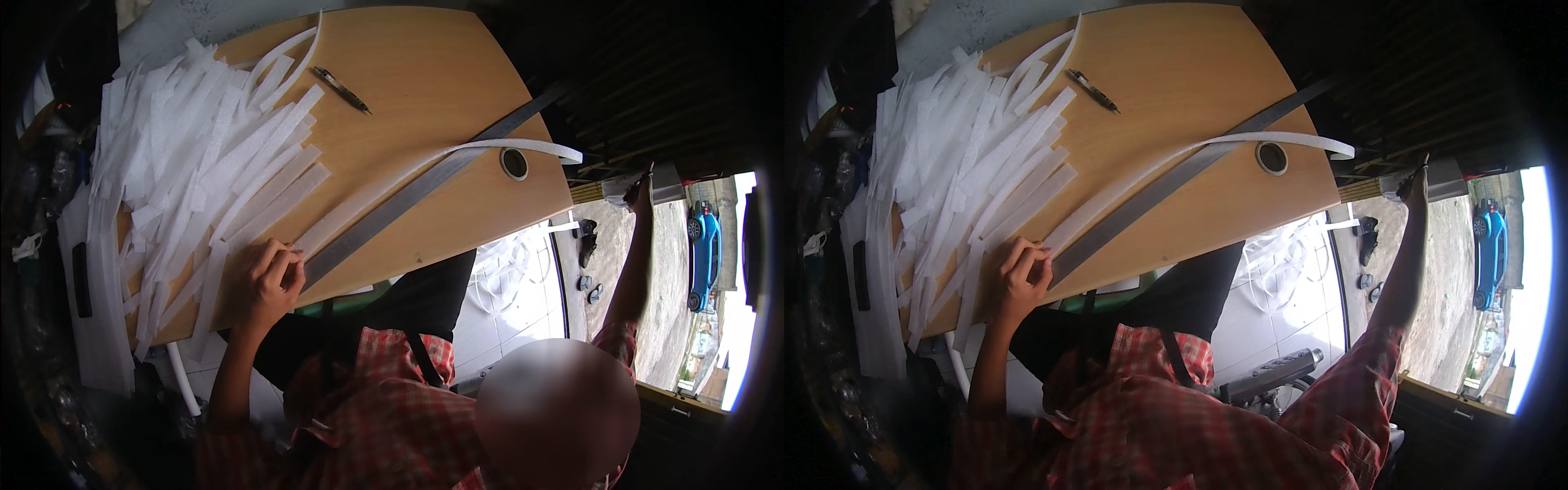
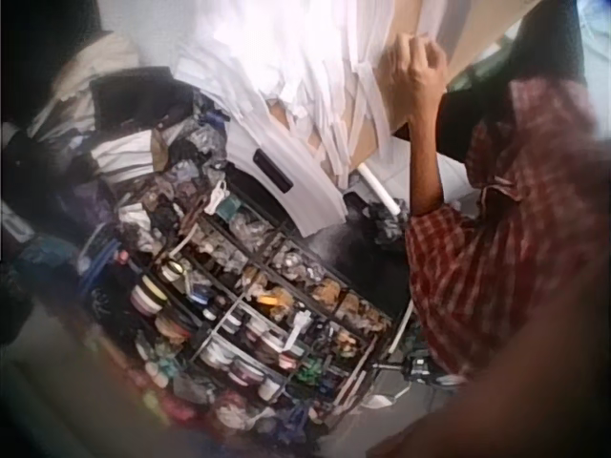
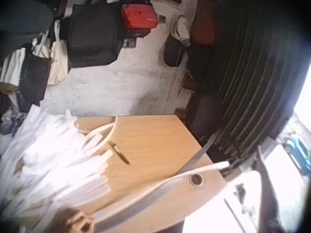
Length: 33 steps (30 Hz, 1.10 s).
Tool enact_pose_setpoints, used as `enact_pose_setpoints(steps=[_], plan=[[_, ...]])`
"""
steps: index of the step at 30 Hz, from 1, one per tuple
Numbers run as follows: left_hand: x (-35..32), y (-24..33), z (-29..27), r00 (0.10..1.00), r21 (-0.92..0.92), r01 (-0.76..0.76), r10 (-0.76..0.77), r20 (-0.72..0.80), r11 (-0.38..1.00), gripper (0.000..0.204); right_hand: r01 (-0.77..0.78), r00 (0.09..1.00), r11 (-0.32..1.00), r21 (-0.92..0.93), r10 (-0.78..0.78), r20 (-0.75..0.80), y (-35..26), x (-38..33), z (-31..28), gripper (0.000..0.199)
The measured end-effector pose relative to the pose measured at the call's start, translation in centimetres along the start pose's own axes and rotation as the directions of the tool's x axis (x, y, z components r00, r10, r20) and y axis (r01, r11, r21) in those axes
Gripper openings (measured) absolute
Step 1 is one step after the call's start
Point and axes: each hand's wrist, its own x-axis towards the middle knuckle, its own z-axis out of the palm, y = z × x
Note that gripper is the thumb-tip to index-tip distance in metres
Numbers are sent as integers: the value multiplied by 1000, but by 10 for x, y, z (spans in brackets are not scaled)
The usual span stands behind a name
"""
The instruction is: The person cuts long white foam strips into shorter pieces using scissors and a metal ruler as a guide on a wooden table. The cut pieces are placed in a pile on the left side of the table.
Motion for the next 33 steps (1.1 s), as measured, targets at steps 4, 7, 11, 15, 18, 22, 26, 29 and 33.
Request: enact_pose_setpoints(steps=[4,7,11,15,18,22,26,29,33], plan=[[-2,9,-1,998,24,70,-70,7,997,9,66,992,993,93,-75,100,-5,-71,86,76],[-5,6,-3,997,-17,76,-75,22,997,8,-105,902,980,168,23,432,-10,-142,112,79],[-1,3,-11,994,-38,74,-71,80,997,13,-50,681,998,25,16,732,7,-263,168,84],[-4,-3,-20,993,-48,61,-56,105,997,23,58,395,973,-223,182,901,-3,-346,212,95],[0,8,-20,973,58,121,-130,192,991,32,175,199,924,-341,306,931,9,-348,225,96],[16,12,-15,982,197,-83,47,183,977,32,155,202,940,-304,271,941,-6,-352,240,88],[29,21,-6,990,132,-87,71,124,987,21,145,213,940,-308,274,938,-5,-349,239,79],[30,15,4,992,128,-104,94,84,986,17,186,208,916,-355,316,926,-8,-347,247,73],[31,10,9,993,112,-103,96,70,988,17,148,242,922,-357,316,917,-8,-352,255,66]])
